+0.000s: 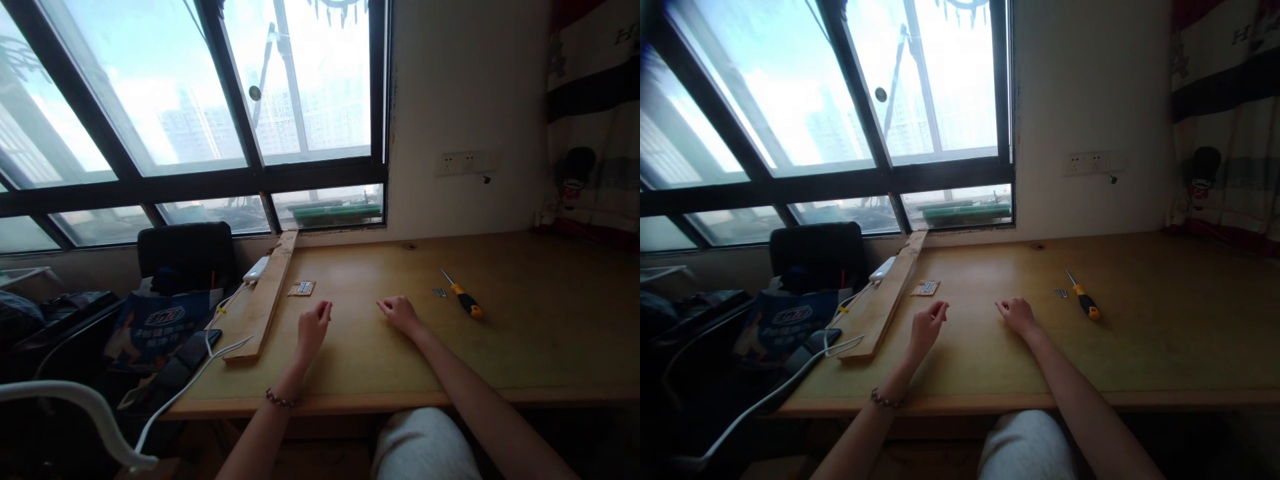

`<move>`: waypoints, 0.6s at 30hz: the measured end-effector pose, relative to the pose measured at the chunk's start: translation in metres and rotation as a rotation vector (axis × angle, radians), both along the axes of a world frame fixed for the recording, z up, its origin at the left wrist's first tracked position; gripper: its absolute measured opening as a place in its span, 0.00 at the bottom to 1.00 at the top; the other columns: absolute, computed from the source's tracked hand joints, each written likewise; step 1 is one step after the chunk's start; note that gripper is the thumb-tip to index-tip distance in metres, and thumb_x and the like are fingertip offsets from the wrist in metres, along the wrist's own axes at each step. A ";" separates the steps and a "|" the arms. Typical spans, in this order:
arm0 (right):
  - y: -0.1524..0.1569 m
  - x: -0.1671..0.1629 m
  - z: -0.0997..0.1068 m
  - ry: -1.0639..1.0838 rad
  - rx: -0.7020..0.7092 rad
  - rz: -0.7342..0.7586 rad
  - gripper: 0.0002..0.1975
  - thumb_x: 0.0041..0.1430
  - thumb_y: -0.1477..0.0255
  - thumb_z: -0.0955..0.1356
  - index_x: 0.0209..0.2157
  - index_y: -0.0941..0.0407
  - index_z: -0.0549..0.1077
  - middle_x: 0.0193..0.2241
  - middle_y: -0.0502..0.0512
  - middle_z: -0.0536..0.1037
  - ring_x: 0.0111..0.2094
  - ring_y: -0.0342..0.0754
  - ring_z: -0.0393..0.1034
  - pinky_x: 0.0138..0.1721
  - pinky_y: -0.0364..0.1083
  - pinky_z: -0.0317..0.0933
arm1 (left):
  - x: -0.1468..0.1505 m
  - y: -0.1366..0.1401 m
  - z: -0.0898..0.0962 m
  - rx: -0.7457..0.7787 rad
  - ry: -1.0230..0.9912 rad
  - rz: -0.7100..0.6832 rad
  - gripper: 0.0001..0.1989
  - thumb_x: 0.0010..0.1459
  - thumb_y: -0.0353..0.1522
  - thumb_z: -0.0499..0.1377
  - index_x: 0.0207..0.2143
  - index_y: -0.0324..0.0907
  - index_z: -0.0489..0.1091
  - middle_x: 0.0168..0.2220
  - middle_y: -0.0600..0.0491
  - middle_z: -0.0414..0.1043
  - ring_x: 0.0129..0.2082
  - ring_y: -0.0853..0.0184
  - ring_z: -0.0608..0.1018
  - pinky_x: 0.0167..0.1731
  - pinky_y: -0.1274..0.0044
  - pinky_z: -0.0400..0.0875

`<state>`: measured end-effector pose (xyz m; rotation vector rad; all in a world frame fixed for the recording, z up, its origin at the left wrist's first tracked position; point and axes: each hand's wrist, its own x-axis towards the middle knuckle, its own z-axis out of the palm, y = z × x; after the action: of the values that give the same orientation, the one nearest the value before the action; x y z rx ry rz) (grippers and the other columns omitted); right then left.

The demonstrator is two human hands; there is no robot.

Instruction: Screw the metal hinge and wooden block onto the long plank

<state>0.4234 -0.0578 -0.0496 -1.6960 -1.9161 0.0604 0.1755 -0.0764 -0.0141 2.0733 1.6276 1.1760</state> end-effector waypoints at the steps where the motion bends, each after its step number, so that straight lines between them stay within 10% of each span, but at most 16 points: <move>1: 0.000 0.000 0.001 -0.003 -0.005 -0.014 0.21 0.57 0.62 0.60 0.17 0.57 0.70 0.18 0.55 0.73 0.20 0.43 0.61 0.23 0.43 0.44 | -0.010 -0.003 -0.002 0.002 -0.011 0.062 0.18 0.57 0.43 0.47 0.27 0.41 0.70 0.17 0.56 0.67 0.18 0.72 0.68 0.22 0.81 0.55; 11: 0.007 0.040 0.006 -0.087 0.172 -0.565 0.10 0.54 0.71 0.63 0.36 0.60 0.71 0.39 0.64 0.71 0.43 0.53 0.61 0.43 0.47 0.51 | -0.026 -0.011 -0.013 0.089 0.018 0.162 0.18 0.56 0.42 0.48 0.28 0.40 0.71 0.17 0.55 0.66 0.18 0.71 0.67 0.22 0.80 0.54; 18: 0.010 0.080 -0.001 -0.004 -0.069 -0.812 0.18 0.55 0.71 0.63 0.45 0.68 0.65 0.41 0.77 0.66 0.45 0.63 0.61 0.40 0.53 0.54 | -0.029 -0.011 -0.017 0.112 0.038 0.170 0.17 0.56 0.41 0.48 0.27 0.40 0.71 0.17 0.54 0.66 0.19 0.71 0.67 0.22 0.81 0.53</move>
<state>0.5030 -0.0474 -0.0504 -2.3841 -1.1101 -0.1894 0.1460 -0.0871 -0.0306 2.0694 1.8251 1.3180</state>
